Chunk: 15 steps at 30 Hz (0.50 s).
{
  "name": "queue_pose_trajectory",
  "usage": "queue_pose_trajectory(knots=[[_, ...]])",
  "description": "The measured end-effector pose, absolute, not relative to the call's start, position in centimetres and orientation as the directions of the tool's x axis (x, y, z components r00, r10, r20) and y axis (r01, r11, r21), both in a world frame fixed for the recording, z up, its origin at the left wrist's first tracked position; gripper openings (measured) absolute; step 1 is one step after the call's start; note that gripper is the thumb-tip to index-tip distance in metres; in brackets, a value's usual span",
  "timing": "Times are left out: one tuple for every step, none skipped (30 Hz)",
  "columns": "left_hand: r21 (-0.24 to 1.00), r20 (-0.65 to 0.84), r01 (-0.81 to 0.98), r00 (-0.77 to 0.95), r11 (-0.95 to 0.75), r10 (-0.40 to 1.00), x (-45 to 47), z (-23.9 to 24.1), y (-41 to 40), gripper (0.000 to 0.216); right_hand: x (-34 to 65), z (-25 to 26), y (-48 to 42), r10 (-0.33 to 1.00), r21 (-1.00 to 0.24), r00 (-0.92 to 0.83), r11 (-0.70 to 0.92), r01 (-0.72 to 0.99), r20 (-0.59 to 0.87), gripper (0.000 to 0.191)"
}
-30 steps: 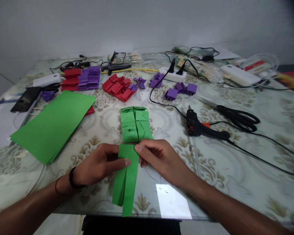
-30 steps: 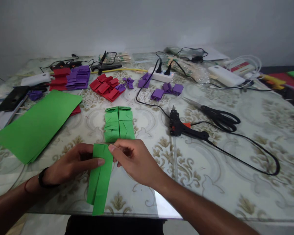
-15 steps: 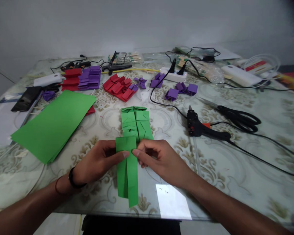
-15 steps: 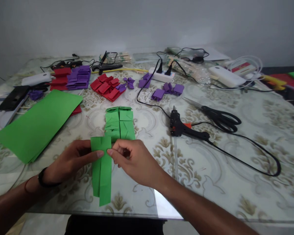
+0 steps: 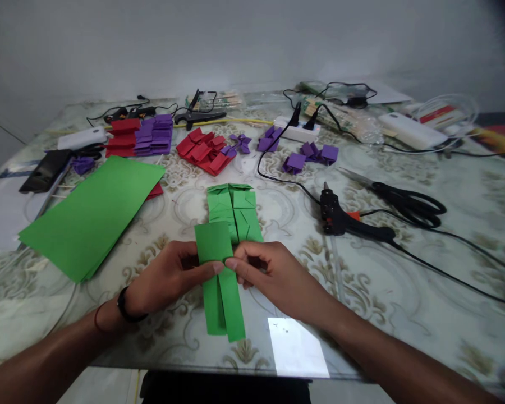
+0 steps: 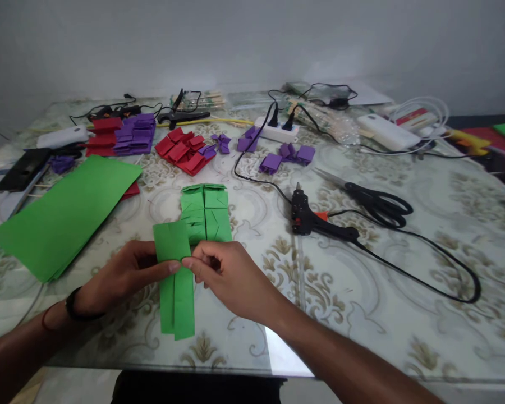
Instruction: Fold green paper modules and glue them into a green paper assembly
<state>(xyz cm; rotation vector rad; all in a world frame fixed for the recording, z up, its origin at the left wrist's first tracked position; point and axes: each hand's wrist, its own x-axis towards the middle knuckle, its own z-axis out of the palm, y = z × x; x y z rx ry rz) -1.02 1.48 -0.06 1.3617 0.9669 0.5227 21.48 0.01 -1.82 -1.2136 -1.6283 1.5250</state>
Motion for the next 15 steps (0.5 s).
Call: queue_pose_trajectory(knots=[[0.957,-0.283,0.216,0.546,0.194,0.789,-1.02,-0.12,1.46,0.022,21.49,-1.79,0.0,0.902,-0.974,-0.402,-0.075,0.213,-0.157,0.044],[0.956,-0.286,0.219,0.545,0.196,0.788,-1.02,-0.18,1.45,0.022,21.49,-1.76,-0.02,0.903,-0.975,-0.401,-0.076,0.209,-0.156,0.044],[0.956,-0.283,0.223,0.536,0.191,0.795,-1.04,-0.23,1.46,0.022,21.48,-1.73,-0.05,0.899,-0.975,-0.409,-0.078,0.207,-0.158,0.043],[0.958,-0.272,0.222,0.525,0.179,0.807,-1.06,-0.27,1.48,0.022,21.47,-1.71,-0.08,0.893,-0.975,-0.42,-0.078,0.209,-0.161,0.043],[0.961,-0.261,0.219,0.514,0.168,0.817,-1.09,-0.3,1.52,0.023,21.46,-1.7,-0.1,0.886,-0.974,-0.432,-0.076,0.215,-0.165,0.042],[0.962,-0.253,0.219,0.506,0.161,0.825,-1.11,-0.32,1.57,0.023,21.46,-1.7,-0.11,0.882,-0.972,-0.441,-0.072,0.224,-0.167,0.041],[0.962,-0.252,0.22,0.502,0.159,0.828,-1.13,-0.35,1.61,0.024,21.46,-1.72,-0.11,0.879,-0.97,-0.447,-0.064,0.236,-0.167,0.041],[0.961,-0.257,0.223,0.504,0.164,0.825,-1.15,-0.37,1.64,0.024,21.48,-1.75,-0.1,0.878,-0.967,-0.449,-0.052,0.249,-0.163,0.041],[0.958,-0.268,0.227,0.509,0.173,0.818,-1.16,-0.39,1.66,0.024,21.49,-1.79,-0.08,0.881,-0.965,-0.446,-0.041,0.259,-0.157,0.04],[0.956,-0.28,0.23,0.514,0.184,0.811,-1.16,-0.42,1.66,0.024,21.51,-1.82,-0.06,0.884,-0.963,-0.443,-0.03,0.268,-0.151,0.04],[0.953,-0.292,0.23,0.519,0.198,0.803,-1.16,-0.44,1.65,0.023,21.51,-1.85,-0.05,0.885,-0.962,-0.442,-0.022,0.272,-0.146,0.041],[0.951,-0.301,0.227,0.521,0.21,0.799,-1.17,-0.48,1.62,0.023,21.51,-1.87,-0.04,0.887,-0.962,-0.44,-0.021,0.272,-0.144,0.041],[0.95,-0.305,0.223,0.518,0.218,0.799,-1.18,-0.53,1.6,0.023,21.51,-1.88,-0.03,0.887,-0.963,-0.438,-0.027,0.268,-0.147,0.041],[0.95,-0.304,0.219,0.51,0.22,0.805,-1.21,-0.59,1.59,0.023,21.49,-1.88,-0.03,0.885,-0.964,-0.44,-0.035,0.264,-0.153,0.041],[0.951,-0.3,0.219,0.498,0.217,0.814,-1.25,-0.66,1.59,0.024,21.47,-1.88,-0.04,0.88,-0.963,-0.447,-0.042,0.265,-0.162,0.04]])
